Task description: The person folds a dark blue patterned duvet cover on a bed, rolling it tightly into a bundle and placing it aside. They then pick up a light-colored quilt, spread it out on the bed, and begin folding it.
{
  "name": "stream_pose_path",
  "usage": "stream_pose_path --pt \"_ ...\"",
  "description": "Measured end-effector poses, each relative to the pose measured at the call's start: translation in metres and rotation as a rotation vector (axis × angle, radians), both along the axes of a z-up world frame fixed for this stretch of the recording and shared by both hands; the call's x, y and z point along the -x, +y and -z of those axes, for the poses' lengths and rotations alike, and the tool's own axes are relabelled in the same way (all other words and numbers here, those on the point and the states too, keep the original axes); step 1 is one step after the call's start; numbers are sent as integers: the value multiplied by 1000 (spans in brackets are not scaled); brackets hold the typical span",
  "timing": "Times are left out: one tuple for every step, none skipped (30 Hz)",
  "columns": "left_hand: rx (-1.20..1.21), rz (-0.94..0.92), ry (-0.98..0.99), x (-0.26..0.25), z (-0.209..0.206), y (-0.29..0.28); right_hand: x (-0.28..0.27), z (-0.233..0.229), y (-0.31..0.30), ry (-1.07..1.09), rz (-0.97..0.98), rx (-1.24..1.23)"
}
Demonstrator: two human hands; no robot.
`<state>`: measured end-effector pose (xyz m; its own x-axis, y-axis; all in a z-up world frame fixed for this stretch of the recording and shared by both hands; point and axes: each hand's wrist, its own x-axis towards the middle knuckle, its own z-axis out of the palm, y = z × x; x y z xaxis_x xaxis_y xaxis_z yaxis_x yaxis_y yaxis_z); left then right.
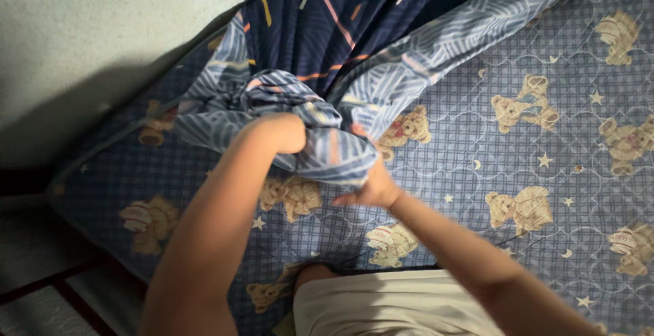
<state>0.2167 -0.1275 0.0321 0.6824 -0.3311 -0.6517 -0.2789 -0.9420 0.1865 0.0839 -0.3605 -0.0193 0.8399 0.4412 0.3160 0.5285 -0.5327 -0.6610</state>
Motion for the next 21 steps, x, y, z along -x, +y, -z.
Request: stream_pose_path --pt "-7 28 27 -1 -3 -10 14 6 6 -51 -7 -131" --pt "-13 55 54 -4 -7 -20 21 15 11 158 106 -254" --pt "-19 85 79 -8 -12 -27 25 25 17 366 219 -375" --pt "34 54 -17 -13 -19 -30 25 36 18 577 330 -494" --pt "88 24 -110 -17 -26 -34 18 46 14 680 408 -481" --pt "141 -7 -202 -19 -33 -37 5 57 8 784 486 -467" --pt "165 -10 -381 -16 -38 -39 -7 67 1 890 565 -451" --pt "189 -12 -561 -8 -42 -40 -18 75 -6 878 582 -512" --pt "214 -15 -745 -1 -43 -43 -33 80 -12 860 598 -574" --pt "224 39 -759 7 -41 -48 -46 85 -17 840 613 -635" --pt "234 93 -772 18 -35 -54 -56 88 -20 914 650 -604" --pt "245 147 -785 30 -26 -58 -64 89 -22 987 685 -573" --pt "280 265 -832 42 -15 -63 -71 91 -24 1061 720 -539" --pt "315 383 -878 52 -3 -68 -75 91 -26 1143 739 -499" --pt "287 419 -887 62 10 -70 -78 92 -29 1225 755 -457" --pt "258 456 -895 71 22 -74 -80 93 -31 1307 771 -414" --pt "229 491 -903 76 35 -76 -80 95 -33 1325 742 -463" --pt "224 471 -888 78 47 -75 -78 97 -36 1342 713 -511" --pt "221 451 -873 78 59 -75 -76 98 -39 1358 684 -560" --pt "217 432 -858 78 71 -75 -72 98 -44 1403 683 -599" --pt "227 459 -865 77 82 -75 -66 97 -50 1449 679 -638"
